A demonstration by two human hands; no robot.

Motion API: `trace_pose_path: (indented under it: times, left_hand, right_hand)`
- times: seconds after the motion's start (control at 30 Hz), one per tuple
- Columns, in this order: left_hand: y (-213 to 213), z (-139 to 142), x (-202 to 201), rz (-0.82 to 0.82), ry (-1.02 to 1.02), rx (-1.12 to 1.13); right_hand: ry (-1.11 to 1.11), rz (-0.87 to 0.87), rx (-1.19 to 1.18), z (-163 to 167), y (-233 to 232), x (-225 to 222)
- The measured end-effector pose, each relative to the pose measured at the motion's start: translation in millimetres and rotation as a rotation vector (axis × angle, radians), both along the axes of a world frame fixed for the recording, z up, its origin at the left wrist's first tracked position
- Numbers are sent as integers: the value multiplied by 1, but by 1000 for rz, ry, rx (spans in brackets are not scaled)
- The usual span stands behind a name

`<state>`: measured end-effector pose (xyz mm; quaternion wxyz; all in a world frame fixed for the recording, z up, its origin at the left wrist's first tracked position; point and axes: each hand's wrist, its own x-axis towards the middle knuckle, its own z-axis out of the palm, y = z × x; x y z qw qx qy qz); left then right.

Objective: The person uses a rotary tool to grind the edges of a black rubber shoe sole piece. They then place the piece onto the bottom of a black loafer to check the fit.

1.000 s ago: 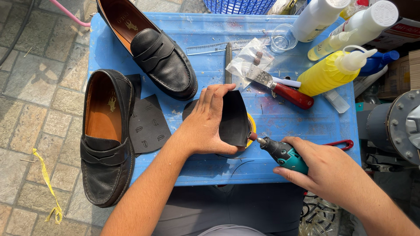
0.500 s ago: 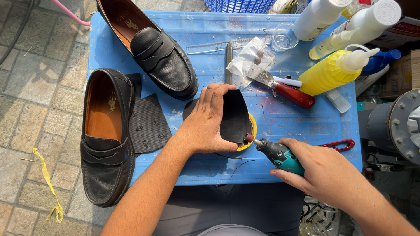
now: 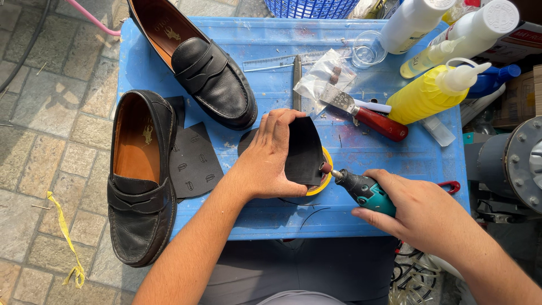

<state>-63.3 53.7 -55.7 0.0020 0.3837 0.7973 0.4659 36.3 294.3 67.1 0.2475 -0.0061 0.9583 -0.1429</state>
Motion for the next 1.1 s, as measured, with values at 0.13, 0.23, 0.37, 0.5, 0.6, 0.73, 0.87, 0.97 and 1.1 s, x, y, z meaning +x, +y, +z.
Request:
trace_pose_path:
  times: [0.13,0.23,0.37,0.5,0.6,0.73,0.87,0.97,1.1]
  left_hand:
    - [0,0,1,8,-16,-29]
    - [0,1,1,12,-43,-46]
    - [1,2,1,14,-49,-45]
    - [1,1,2,19,-94,-54]
    - [0,0,1,14,-6,-27]
    - [1,-2,1,17,3,-34]
    - [0,-3,2,13,-19,-32]
    - [0,-2,2,17,-32,-44]
    - [1,5,2,18,-32,-49]
  right_hand:
    - [-11,11,-24,0,-2,0]
    - [-50,-11,-34,-2,-1,3]
    - [-119,-9,-27,-3,0,9]
    - [-129,34,-90,2,0,11]
    - [-252,-56,22,8,0,6]
    - [-159,-46,69,8,1,-2]
    - [-57,18,11,3,2,0]
    - [-116,10,-22,-1,4,6]
    - [-223,20,-3,-1,6,11]
